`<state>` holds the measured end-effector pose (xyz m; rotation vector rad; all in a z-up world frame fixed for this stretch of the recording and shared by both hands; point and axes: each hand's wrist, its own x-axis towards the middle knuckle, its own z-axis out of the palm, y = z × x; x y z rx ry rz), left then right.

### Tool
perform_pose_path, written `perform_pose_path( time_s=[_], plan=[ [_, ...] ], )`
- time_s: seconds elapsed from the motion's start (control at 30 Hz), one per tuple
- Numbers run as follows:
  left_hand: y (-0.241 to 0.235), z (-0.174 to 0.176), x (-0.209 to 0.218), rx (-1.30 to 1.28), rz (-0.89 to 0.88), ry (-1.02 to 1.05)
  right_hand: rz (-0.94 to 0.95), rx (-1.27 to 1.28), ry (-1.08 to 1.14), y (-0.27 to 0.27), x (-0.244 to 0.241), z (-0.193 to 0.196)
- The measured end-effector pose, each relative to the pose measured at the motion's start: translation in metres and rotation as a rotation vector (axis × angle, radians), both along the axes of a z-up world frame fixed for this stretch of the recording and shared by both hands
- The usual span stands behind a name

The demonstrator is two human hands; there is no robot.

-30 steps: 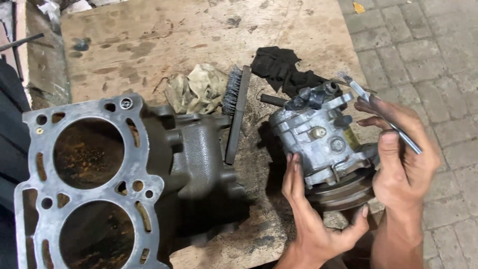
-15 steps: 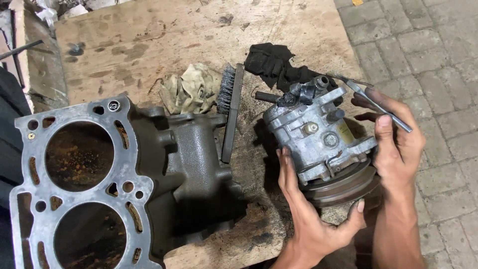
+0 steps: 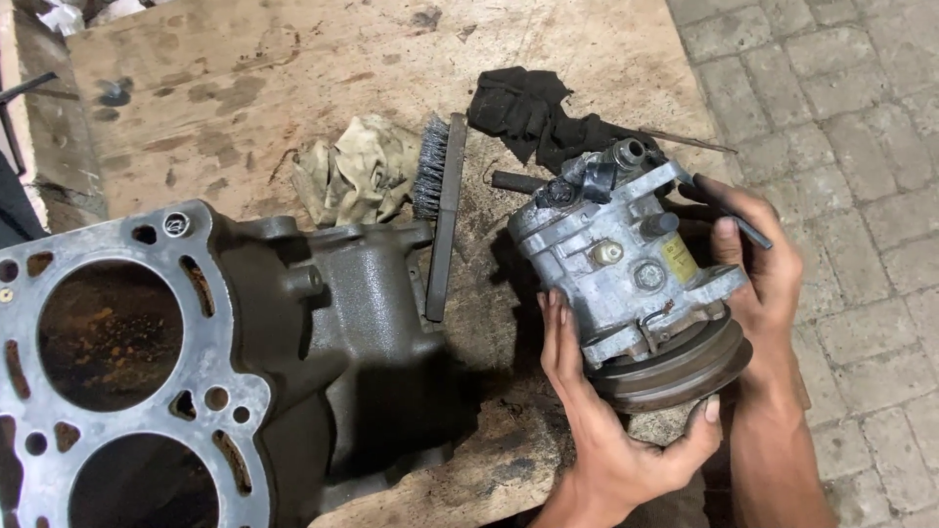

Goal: The person cleans a disassembled car engine block and a power steering pump on a wooden table. They use a metal brush to scrub the engine block and a screwdriver to clean the power steering pump, wiping the parts with a cloth.

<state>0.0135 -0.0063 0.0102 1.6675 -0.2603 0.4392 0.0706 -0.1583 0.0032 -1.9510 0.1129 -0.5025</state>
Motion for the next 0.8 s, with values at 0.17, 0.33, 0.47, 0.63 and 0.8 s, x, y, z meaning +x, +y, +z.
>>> perform_pose_path(
  time_s=[0.17, 0.33, 0.47, 0.63, 0.8],
  plan=[
    [0.001, 0.001, 0.001, -0.001, -0.004, 0.012, -0.003, -0.065, -0.025, -0.001, -0.003, -0.003],
    [0.003, 0.004, 0.002, 0.002, 0.002, 0.014, -0.004, -0.058, -0.043, -0.003, -0.005, -0.007],
    [0.005, 0.003, 0.002, -0.010, -0.021, 0.012, -0.011, -0.122, -0.039, -0.002, -0.004, -0.005],
    [0.006, 0.003, 0.002, -0.007, -0.025, 0.015, -0.013, -0.175, -0.048, -0.002, -0.004, -0.005],
    [0.007, 0.004, 0.001, 0.005, -0.025, 0.011, 0.007, -0.067, -0.074, -0.020, -0.005, -0.025]
  ],
)
